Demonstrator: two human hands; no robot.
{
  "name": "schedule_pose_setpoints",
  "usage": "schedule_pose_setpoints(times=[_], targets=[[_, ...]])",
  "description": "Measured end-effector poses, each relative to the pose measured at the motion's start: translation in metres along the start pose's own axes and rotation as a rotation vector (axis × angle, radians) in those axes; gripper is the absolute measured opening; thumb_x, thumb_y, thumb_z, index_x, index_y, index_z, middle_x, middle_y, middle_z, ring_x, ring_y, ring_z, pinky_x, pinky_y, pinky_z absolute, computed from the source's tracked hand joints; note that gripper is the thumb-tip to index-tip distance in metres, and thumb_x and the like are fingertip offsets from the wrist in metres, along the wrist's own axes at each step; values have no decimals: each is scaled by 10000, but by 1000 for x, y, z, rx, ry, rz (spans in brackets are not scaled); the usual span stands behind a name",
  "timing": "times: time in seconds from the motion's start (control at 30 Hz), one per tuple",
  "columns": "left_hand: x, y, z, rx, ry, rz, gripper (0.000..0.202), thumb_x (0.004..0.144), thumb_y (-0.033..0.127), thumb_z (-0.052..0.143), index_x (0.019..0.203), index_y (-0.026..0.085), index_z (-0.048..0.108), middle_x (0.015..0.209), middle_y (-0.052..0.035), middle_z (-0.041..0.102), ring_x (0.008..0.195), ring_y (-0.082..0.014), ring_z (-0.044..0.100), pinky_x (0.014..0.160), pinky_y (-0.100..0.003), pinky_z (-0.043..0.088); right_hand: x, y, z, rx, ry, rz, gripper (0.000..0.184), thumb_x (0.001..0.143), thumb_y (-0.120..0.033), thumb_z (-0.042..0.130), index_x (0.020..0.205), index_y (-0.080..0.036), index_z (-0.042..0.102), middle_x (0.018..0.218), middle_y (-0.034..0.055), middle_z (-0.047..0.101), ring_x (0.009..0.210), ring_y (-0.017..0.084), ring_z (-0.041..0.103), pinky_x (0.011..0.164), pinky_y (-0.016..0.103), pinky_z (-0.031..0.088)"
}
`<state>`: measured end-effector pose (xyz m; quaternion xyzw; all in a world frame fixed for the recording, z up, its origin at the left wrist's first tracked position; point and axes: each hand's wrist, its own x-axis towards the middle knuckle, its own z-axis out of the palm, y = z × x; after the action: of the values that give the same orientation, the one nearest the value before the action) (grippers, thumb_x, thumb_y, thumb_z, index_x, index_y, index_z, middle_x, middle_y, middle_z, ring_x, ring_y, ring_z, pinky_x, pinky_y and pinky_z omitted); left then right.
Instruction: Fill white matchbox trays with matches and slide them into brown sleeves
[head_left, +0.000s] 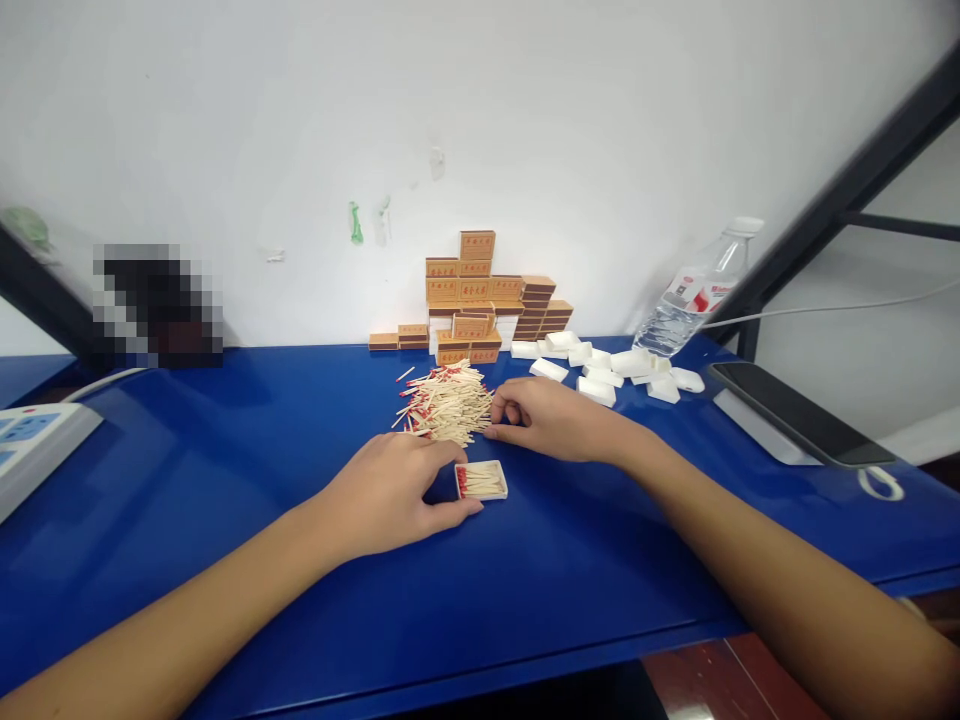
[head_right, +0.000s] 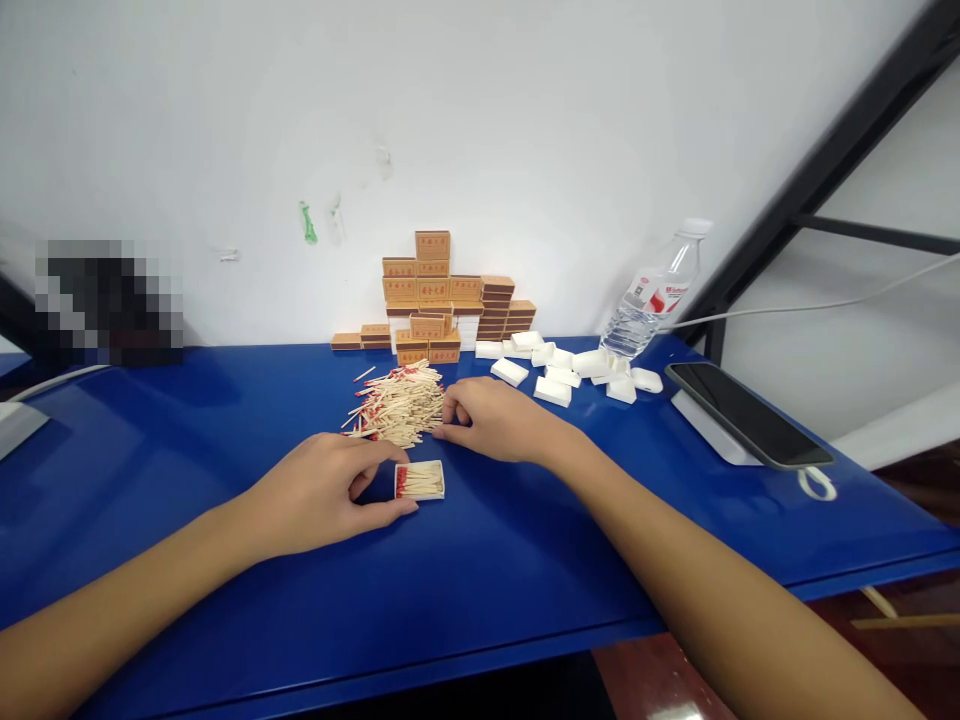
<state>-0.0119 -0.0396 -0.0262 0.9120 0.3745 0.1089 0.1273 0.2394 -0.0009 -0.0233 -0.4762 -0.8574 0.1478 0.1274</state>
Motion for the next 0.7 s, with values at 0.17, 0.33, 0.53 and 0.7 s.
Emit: schedule_pose_setpoints(times=[0.17,0.33,0.53,0.7], targets=[[-1,-3,-2,33,10,-8,414,932,536,667,1171,206,740,672,8,627,578,-169,566,578,-290,349,2,-2,4,38,-32,13,177,996,-301,640,855,-194,640,791,16,649,703,155,534,649,291,356],[-2,-2,-1,41,14,-14,450,939,536,660,1227,198,734,660,3,617,589,-180,574,595,-296,367,-3,5,-8,-60,-82,4,185,1019,-289,585,861,-198,612,898,56,686,804,194,572,703,311,377],[0,-4,-2,46,42,-45,427,938,525,661,1225,219,740,627,16,603,581,-179,574,594,-296,362,-7,9,-24,-28,-82,47,182,1020,-301,570,885,-195,628,888,47,689,778,181,564,686,303,377],[0,-7,-1,55,82,-67,356,929,511,674,1130,231,763,614,24,601,570,-172,565,571,-290,326,-10,-8,-23,129,-153,-46,188,1000,-339,613,887,-195,654,789,9,645,673,145,509,617,283,349]])
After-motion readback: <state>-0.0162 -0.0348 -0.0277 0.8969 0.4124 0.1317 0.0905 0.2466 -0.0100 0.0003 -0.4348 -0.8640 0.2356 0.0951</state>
